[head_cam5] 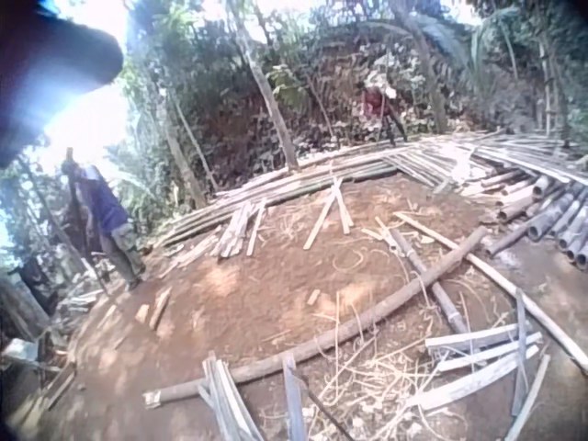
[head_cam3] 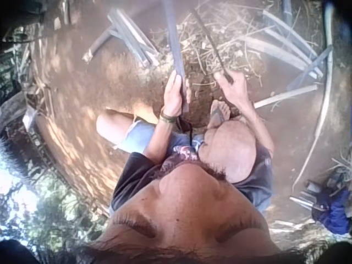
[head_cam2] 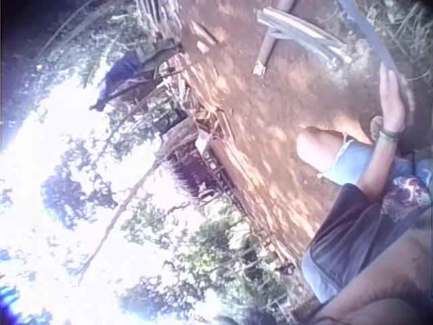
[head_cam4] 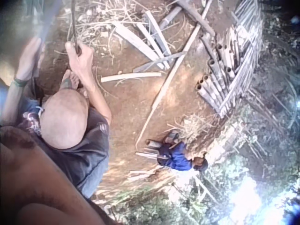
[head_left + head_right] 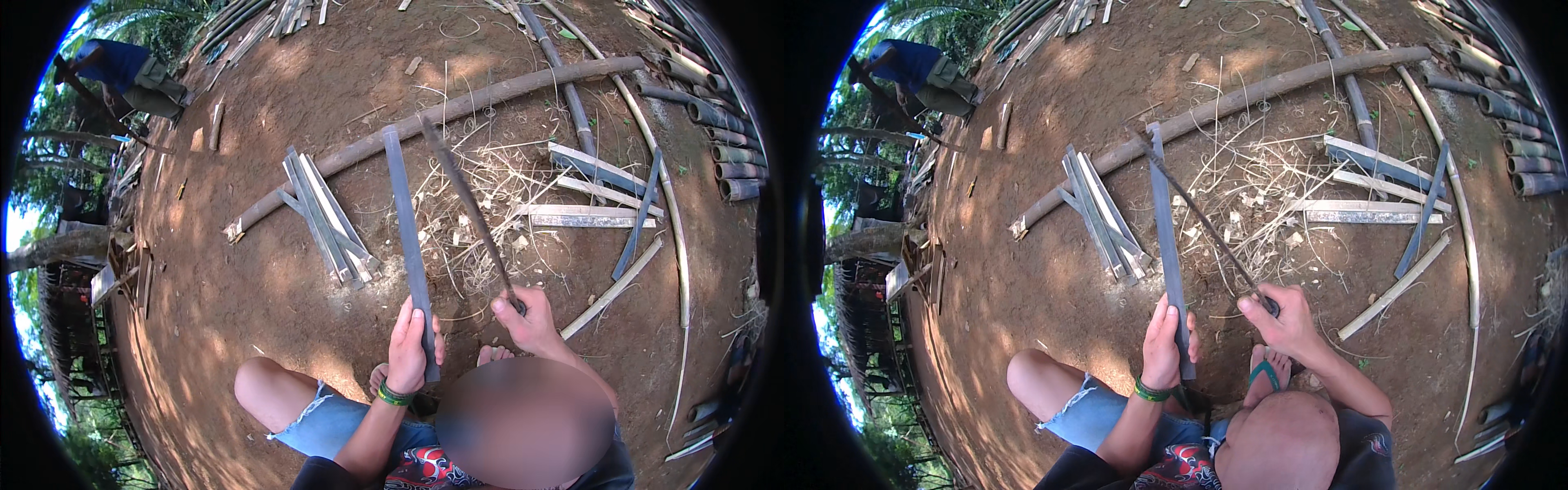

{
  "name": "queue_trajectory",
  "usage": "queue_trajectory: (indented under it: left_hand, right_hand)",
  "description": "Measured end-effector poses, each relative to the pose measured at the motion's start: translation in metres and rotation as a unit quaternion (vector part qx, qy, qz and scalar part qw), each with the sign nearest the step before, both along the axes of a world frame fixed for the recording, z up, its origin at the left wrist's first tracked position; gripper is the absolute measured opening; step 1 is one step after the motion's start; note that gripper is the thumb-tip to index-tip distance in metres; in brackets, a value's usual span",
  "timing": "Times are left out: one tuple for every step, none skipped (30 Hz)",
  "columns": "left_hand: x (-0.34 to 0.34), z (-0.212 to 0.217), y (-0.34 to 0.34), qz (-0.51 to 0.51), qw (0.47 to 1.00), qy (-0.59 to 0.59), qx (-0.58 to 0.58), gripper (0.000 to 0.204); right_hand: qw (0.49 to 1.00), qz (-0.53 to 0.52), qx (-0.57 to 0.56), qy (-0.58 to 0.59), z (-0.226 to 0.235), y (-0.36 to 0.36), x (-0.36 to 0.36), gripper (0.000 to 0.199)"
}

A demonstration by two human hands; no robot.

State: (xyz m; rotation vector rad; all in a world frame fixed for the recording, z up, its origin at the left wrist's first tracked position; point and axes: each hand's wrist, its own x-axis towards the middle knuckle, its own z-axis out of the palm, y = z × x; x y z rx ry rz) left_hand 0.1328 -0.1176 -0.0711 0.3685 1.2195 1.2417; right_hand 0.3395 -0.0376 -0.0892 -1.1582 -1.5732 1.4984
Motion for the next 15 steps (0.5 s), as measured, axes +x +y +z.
queue_trajectory:
  left_hand:
    - [0.003,0.002,0.005,-0.001,1.0,-0.013,0.002,0.031]
    - [0.004,0.002,0.008,0.005,1.0,-0.008,0.002,0.03]
    - [0.005,0.002,0.011,0.01,1.0,-0.003,0.002,0.029]
    - [0.006,0.001,0.013,0.015,1.0,0.001,0.002,0.029]
    - [0.003,-0.003,0.012,0.002,1.0,0.008,-0.002,0.031]
    - [-0.001,-0.011,0.01,-0.011,1.0,0.016,-0.007,0.033]
    - [-0.003,-0.016,0.01,-0.025,0.999,0.023,-0.012,0.036]
    - [0.005,-0.004,0.015,0.0,0.998,0.053,0.015,0.034]
    - [0.006,-0.001,0.017,-0.006,0.998,0.066,0.011,0.034]
    - [0.006,0.001,0.019,-0.013,0.997,0.079,0.007,0.034]
    - [0.007,0.003,0.02,-0.019,0.996,0.092,0.002,0.035]
    - [0.009,0.004,0.021,-0.012,0.993,0.119,0.007,0.032]
    - [0.009,0.003,0.021,-0.019,0.991,0.129,0.013,0.032]
    - [0.008,0.002,0.019,-0.026,0.99,0.14,0.019,0.032]
    - [0.007,0.003,0.02,-0.032,0.988,0.15,0.025,0.032]
  right_hand:
    - [0.998,0.006,0.039,-0.038,-0.004,0.005,-0.005,0.046]
    - [0.994,0.016,0.078,-0.074,-0.008,0.008,-0.012,0.045]
    - [0.991,0.031,0.107,-0.075,-0.009,0.009,-0.017,0.046]
    - [0.987,0.047,0.137,-0.076,-0.01,0.009,-0.022,0.046]
    - [0.981,0.063,0.166,-0.078,-0.012,0.01,-0.027,0.046]
    - [0.976,0.072,0.19,-0.074,-0.017,0.008,-0.031,0.049]
    - [0.974,0.085,0.199,-0.07,-0.02,0.007,-0.034,0.05]
    - [0.971,0.097,0.209,-0.066,-0.021,0.009,-0.036,0.051]
    - [0.968,0.108,0.218,-0.063,-0.021,0.011,-0.038,0.052]
    - [0.968,0.113,0.216,-0.063,-0.02,0.012,-0.038,0.056]
    - [0.966,0.117,0.222,-0.069,-0.02,0.014,-0.039,0.057]
    - [0.963,0.12,0.229,-0.075,-0.022,0.016,-0.04,0.057]
    - [0.961,0.123,0.235,-0.081,-0.023,0.018,-0.04,0.057]
    - [0.961,0.121,0.237,-0.078,-0.024,0.019,-0.04,0.057]
    - [0.961,0.119,0.238,-0.074,-0.025,0.02,-0.04,0.058]
